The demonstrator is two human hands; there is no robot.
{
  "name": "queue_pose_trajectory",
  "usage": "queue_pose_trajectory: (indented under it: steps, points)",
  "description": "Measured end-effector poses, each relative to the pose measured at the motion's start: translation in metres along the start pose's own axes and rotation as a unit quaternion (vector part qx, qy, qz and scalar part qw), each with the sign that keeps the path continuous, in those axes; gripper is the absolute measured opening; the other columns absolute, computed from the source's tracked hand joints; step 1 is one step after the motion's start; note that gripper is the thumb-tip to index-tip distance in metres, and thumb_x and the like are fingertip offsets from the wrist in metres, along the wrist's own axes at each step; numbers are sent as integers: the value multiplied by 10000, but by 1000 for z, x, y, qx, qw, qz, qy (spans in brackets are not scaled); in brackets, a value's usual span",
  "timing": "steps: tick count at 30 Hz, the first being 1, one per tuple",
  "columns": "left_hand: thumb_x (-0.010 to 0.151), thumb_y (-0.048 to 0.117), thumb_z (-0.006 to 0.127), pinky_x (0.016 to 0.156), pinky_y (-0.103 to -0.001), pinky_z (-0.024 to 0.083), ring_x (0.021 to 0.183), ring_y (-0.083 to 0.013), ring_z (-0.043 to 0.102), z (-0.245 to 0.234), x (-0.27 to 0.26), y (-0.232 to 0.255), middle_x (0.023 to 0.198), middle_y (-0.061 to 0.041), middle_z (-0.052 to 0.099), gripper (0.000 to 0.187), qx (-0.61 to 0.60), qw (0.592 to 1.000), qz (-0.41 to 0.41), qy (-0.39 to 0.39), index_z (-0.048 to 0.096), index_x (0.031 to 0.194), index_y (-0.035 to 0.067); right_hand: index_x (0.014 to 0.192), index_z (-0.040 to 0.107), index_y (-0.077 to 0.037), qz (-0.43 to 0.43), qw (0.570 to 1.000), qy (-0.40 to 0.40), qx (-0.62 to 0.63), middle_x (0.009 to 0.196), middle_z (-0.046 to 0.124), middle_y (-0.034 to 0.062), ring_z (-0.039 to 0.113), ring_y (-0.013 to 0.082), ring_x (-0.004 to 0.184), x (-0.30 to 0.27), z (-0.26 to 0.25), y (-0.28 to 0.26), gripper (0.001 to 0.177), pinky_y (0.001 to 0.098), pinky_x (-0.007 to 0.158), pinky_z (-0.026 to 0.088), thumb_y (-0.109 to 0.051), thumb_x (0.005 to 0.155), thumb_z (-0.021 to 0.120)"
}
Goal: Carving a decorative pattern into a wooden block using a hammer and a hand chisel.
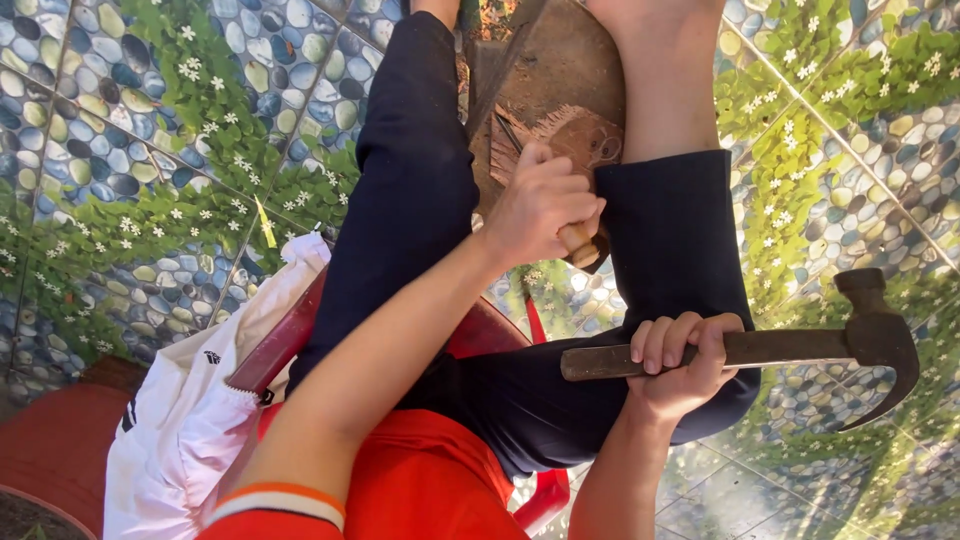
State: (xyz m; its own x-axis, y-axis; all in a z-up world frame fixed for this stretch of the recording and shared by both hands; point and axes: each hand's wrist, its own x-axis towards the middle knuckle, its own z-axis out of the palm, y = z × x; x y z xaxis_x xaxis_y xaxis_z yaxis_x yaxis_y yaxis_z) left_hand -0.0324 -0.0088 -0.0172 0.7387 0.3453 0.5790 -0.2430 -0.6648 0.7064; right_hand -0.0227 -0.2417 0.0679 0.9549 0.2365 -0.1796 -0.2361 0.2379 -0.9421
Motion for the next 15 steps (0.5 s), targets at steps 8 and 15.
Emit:
queue_pose_trajectory:
  steps: [8,15]
  points:
    - [815,164,624,737,-305,365,609,-156,413,-4,-25,-1,635,47,358,269,-6,1000,-8,7,486,592,222,856,390,-168,5,1000,16,-19,497,264,-47,328,78,321,-1,0,1,233,241,359,381,-164,1088,417]
    - [916,176,686,743,-323,401,615,-206,432,-9,-29,-1,654,-10,403,343,-10,1000,-2,-19,493,632,159,860,393,-179,2,1000,15,-18,501,282,-48,336,73,323,-1,-4,3,235,237,360,383,-171,1093,422]
